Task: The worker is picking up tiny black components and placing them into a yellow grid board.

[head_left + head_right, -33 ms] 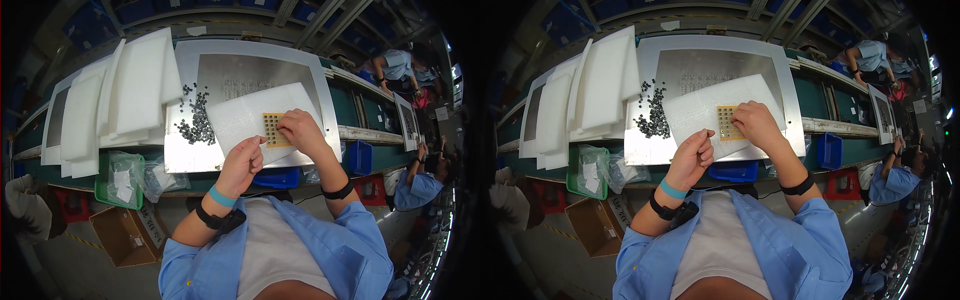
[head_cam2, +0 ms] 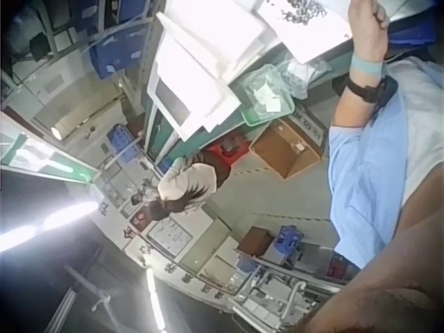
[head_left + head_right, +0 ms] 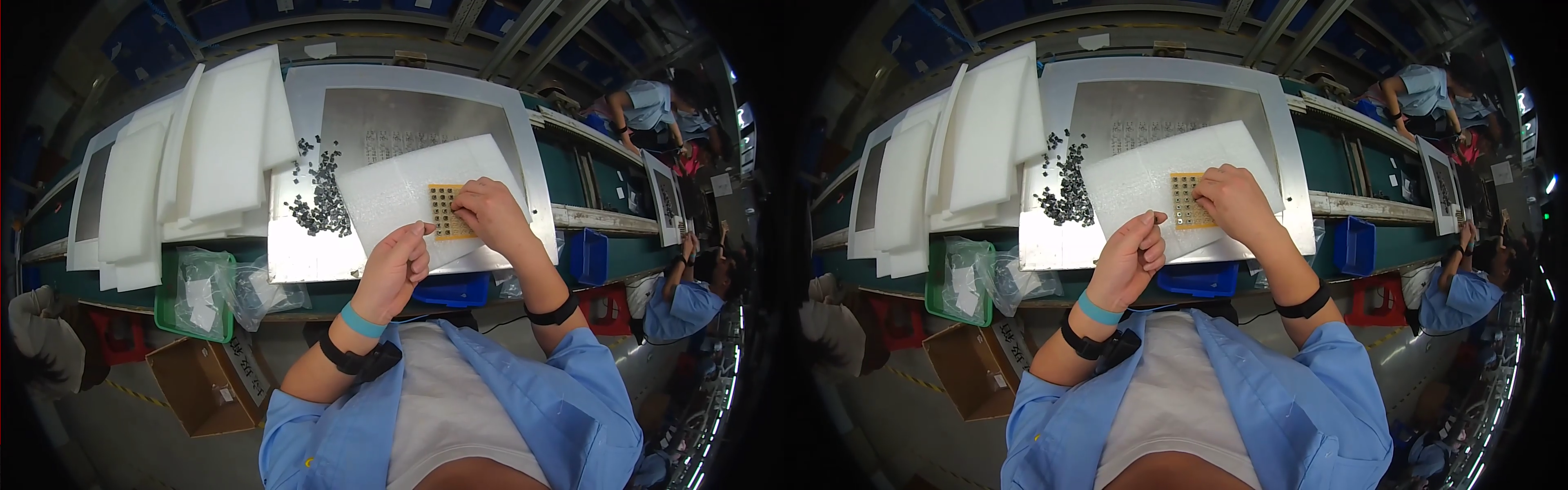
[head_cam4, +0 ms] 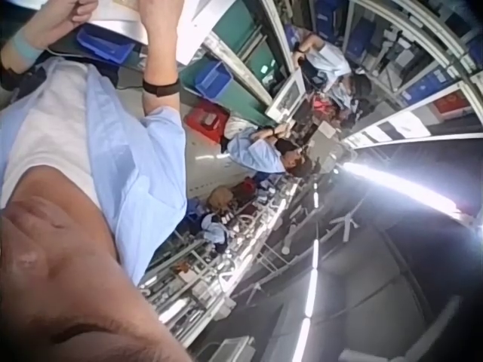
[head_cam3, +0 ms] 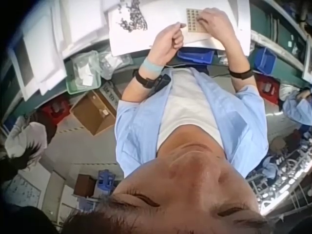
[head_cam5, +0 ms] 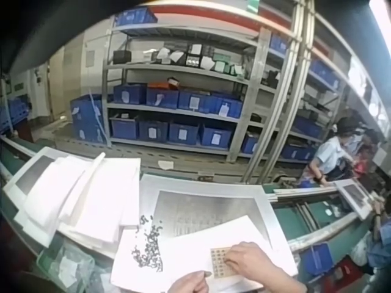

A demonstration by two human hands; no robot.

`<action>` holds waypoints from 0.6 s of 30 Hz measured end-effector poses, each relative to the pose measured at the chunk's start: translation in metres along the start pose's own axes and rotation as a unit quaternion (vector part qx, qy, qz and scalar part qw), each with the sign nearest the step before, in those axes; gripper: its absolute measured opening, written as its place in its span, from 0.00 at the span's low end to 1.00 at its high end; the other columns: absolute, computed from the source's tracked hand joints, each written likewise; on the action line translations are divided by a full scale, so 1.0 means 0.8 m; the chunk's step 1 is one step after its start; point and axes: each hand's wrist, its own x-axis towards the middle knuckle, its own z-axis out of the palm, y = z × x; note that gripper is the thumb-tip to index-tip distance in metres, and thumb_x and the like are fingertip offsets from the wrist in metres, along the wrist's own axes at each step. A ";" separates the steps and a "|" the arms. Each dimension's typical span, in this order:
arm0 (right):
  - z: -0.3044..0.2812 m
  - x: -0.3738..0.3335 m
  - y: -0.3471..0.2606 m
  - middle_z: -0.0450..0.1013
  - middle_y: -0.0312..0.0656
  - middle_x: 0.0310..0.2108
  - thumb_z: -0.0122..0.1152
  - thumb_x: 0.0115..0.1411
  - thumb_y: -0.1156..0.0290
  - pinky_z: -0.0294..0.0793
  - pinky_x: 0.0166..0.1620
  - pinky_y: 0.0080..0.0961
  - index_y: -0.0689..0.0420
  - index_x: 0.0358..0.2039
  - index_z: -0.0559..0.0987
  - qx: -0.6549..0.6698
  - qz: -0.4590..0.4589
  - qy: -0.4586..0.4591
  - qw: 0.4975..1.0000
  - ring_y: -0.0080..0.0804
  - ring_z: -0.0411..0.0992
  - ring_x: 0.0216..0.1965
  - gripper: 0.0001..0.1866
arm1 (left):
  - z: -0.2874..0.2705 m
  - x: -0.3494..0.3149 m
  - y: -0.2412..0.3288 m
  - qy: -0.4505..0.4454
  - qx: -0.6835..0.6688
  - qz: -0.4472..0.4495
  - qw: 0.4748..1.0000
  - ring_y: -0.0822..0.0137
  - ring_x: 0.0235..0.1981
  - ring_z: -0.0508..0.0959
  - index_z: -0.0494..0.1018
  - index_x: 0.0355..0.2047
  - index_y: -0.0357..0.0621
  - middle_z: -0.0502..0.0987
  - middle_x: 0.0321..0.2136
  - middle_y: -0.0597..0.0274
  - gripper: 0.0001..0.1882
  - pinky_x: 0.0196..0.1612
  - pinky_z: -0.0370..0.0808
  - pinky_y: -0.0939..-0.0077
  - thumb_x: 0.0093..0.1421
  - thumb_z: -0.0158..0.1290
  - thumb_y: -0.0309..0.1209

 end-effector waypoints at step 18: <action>-0.007 -0.034 0.000 0.73 0.34 0.31 0.68 0.47 0.72 0.69 0.41 0.33 0.53 0.32 0.85 -0.078 -0.032 0.069 0.994 0.34 0.71 0.38 0.09 | 0.030 0.007 -0.010 0.017 0.014 0.010 1.000 0.79 0.21 0.58 0.70 0.48 0.36 0.56 0.20 0.76 0.16 0.23 0.57 0.85 0.71 0.48 0.38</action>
